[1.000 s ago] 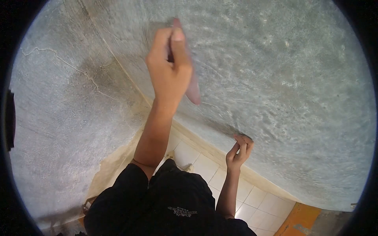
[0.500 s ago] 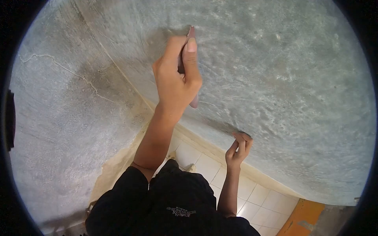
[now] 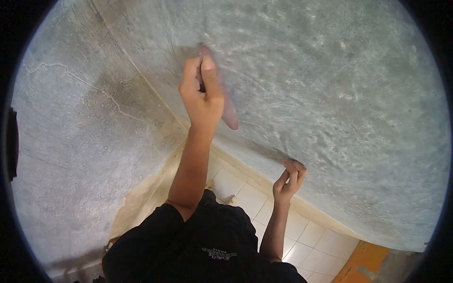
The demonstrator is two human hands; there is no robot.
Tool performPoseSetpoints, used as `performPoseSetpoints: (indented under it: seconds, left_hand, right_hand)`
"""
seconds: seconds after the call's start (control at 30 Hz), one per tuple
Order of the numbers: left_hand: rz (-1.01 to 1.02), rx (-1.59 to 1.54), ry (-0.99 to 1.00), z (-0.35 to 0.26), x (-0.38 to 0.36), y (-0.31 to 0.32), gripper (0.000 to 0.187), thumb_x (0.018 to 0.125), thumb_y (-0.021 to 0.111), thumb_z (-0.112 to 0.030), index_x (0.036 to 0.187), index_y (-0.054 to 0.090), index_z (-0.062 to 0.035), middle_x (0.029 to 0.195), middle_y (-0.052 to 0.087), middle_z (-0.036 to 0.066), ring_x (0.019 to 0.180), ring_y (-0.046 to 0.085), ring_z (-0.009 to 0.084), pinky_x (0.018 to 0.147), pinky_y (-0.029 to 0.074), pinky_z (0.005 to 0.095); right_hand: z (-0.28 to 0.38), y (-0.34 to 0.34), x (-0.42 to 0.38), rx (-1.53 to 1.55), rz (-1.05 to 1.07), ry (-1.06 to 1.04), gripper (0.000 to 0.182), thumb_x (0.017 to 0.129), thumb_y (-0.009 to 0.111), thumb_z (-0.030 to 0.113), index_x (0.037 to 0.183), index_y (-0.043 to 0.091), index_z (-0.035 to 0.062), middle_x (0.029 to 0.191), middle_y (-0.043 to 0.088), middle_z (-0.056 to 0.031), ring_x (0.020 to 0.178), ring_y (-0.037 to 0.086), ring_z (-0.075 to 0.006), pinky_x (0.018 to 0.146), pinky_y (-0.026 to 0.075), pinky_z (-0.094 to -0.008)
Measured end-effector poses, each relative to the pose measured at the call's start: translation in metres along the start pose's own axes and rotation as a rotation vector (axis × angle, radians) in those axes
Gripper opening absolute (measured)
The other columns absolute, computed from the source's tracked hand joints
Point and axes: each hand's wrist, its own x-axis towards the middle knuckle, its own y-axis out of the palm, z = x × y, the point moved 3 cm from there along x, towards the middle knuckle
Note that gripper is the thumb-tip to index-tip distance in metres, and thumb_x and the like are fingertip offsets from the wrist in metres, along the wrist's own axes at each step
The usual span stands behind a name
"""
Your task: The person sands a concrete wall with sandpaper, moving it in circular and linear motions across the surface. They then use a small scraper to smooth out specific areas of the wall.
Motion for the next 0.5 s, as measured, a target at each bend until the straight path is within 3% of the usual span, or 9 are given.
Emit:
performPoseSetpoints:
  seconds: [0.13,0.23,0.33,0.43,0.5]
  left_hand:
    - [0.135,-0.044,-0.030,-0.001,-0.008,0.009,0.010,0.096,0.056,-0.011,0.092,0.059,-0.0026,0.061,0.051,-0.004,0.054,0.045,0.0052,0.054,0.037,0.0257]
    - [0.255,0.030,0.416,-0.022,-0.013,0.025,0.005,0.091,0.058,-0.007,0.090,0.061,-0.0029,0.061,0.052,-0.001,0.052,0.046,0.0100,0.058,0.037,0.0301]
    - [0.339,0.052,0.433,-0.007,-0.045,0.019,0.003,0.087,0.059,-0.003,0.088,0.061,-0.0036,0.059,0.050,0.000,0.049,0.044,0.0136,0.058,0.035,0.0327]
    - [0.270,0.012,0.386,0.040,-0.072,-0.001,0.002,0.087,0.060,-0.003,0.088,0.061,-0.0038,0.056,0.047,-0.001,0.048,0.043,0.0114,0.059,0.034,0.0306]
    - [0.161,-0.021,0.175,0.069,-0.067,-0.016,0.003,0.086,0.060,-0.002,0.088,0.060,-0.0047,0.057,0.048,-0.001,0.049,0.044,0.0121,0.061,0.033,0.0299]
  right_hand:
    - [0.000,0.000,0.000,-0.032,-0.001,-0.014,0.034,0.078,0.045,-0.019,0.096,0.065,0.0026,0.096,0.052,-0.0111,0.085,0.053,-0.0227,0.071,0.043,-0.0305]
    - [0.002,0.002,-0.001,-0.054,-0.020,-0.013,0.034,0.079,0.045,-0.018,0.096,0.065,0.0028,0.096,0.052,-0.0109,0.084,0.052,-0.0224,0.070,0.042,-0.0304]
    - [0.002,0.005,-0.001,-0.036,-0.042,0.007,0.033,0.080,0.044,-0.018,0.096,0.065,0.0029,0.096,0.051,-0.0105,0.084,0.052,-0.0219,0.070,0.042,-0.0304]
    - [0.003,0.006,0.000,-0.046,-0.043,0.019,0.031,0.082,0.044,-0.016,0.096,0.065,0.0031,0.095,0.051,-0.0102,0.084,0.051,-0.0214,0.069,0.042,-0.0305]
    - [0.006,0.004,0.000,-0.076,-0.036,0.020,0.030,0.084,0.044,-0.016,0.096,0.065,0.0031,0.095,0.051,-0.0102,0.084,0.051,-0.0211,0.069,0.042,-0.0305]
